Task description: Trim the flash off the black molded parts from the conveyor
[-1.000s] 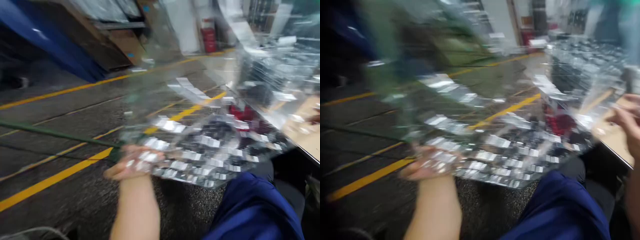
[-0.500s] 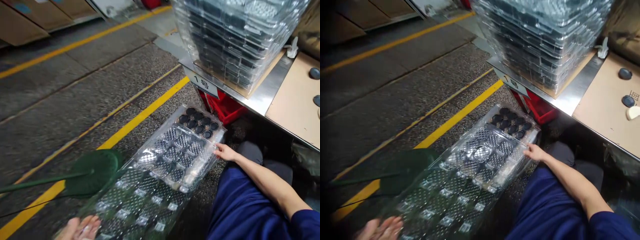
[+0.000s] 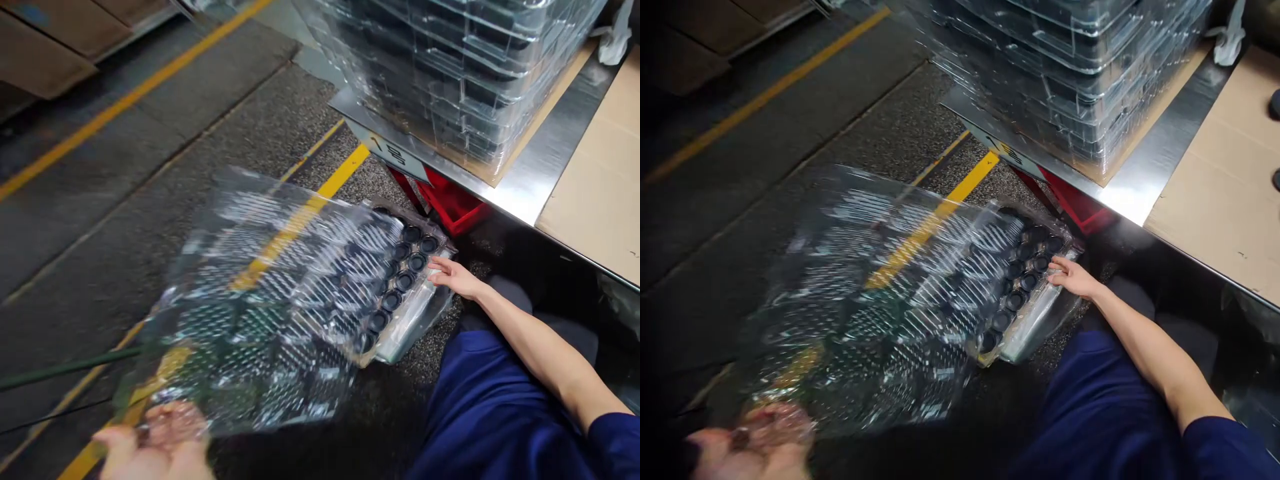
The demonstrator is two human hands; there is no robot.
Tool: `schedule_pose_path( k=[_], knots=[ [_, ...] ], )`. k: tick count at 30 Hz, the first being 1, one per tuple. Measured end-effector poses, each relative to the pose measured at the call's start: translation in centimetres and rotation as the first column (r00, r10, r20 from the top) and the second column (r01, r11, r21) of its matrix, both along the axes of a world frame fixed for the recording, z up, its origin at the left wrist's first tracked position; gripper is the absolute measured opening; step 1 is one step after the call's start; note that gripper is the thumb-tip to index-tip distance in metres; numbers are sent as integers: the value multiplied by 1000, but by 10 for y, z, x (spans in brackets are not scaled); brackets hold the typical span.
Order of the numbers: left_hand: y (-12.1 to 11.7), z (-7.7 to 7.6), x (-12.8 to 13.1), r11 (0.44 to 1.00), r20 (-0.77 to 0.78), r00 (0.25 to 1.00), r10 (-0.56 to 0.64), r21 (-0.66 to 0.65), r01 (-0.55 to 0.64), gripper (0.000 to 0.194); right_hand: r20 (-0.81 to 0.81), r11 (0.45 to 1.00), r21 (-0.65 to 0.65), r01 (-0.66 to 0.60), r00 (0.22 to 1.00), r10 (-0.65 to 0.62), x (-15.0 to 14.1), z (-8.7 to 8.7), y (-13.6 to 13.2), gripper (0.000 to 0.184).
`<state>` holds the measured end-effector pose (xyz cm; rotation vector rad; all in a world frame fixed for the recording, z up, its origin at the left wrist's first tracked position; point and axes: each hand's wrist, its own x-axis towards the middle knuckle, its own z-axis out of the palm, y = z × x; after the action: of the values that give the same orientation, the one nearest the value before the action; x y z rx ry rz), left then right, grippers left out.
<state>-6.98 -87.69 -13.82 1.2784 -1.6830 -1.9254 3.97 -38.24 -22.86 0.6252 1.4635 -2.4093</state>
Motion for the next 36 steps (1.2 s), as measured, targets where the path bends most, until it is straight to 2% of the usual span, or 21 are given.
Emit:
schedule_pose_path(
  k=[2, 3, 5, 8, 10, 12, 14, 16, 18, 20, 23, 26, 27, 29, 32, 36],
  knots=[
    [14, -9, 24, 980, -157, 987, 31, 198, 1, 42, 40, 993, 77, -84, 996, 81, -4, 8, -11, 93],
    [26, -16, 37, 963, -178, 983, 33, 270, 17, 34, 68, 985, 96, -141, 988, 135, -5, 12, -18, 98],
    [60, -33, 62, 933, -150, 988, -40, 349, 91, 9, 119, 961, 97, -261, 961, 249, -3, 21, -35, 108],
    [124, -57, 96, 854, -154, 967, -205, 455, 253, 23, 123, 930, 29, -367, 924, 361, 1, 33, -67, 119],
    [167, -69, 117, 798, -150, 954, -261, 522, 301, 24, 119, 941, -1, -340, 934, 337, 0, 38, -92, 122],
    [205, -79, 137, 750, -134, 942, -309, 575, 328, 22, 121, 965, 33, -258, 960, 253, -3, 39, -116, 112],
    [235, -86, 157, 711, -105, 924, -367, 609, 351, 22, 100, 975, 131, -180, 981, 168, -8, 34, -131, 83],
    [252, -92, 172, 686, -71, 910, -409, 634, 358, 22, 52, 965, 220, -145, 989, 137, -13, 25, -132, 51],
    [251, -95, 178, 680, -18, 913, -407, 661, 317, 18, 23, 953, 276, -127, 992, 126, -17, 13, -115, 37],
    [231, -97, 172, 711, 57, 935, -349, 667, 224, 14, 32, 946, 300, -125, 992, 122, -19, 2, -85, 38],
    [173, -102, 150, 809, 132, 976, -175, 585, 66, 19, 94, 923, 330, -196, 980, 175, -26, -12, -33, 45],
    [107, -111, 127, 903, 147, 989, -12, 427, -53, 16, 142, 890, 380, -253, 966, 214, -45, -21, 8, 53],
    [89, -114, 122, 923, 162, 987, 8, 379, -69, 13, 150, 881, 405, -243, 969, 198, -53, -23, 16, 57],
    [67, -120, 113, 941, 190, 981, -29, 337, -38, 12, 150, 863, 468, -192, 979, 136, -70, -27, 29, 65],
    [69, -127, 108, 922, 142, 982, -126, 383, 63, 17, 139, 801, 585, -123, 989, 50, -85, -32, 39, 63],
    [104, -136, 105, 929, 86, 982, -166, 347, 127, 15, 197, 705, 693, -150, 980, 15, -72, -38, 46, 54]
  ],
)
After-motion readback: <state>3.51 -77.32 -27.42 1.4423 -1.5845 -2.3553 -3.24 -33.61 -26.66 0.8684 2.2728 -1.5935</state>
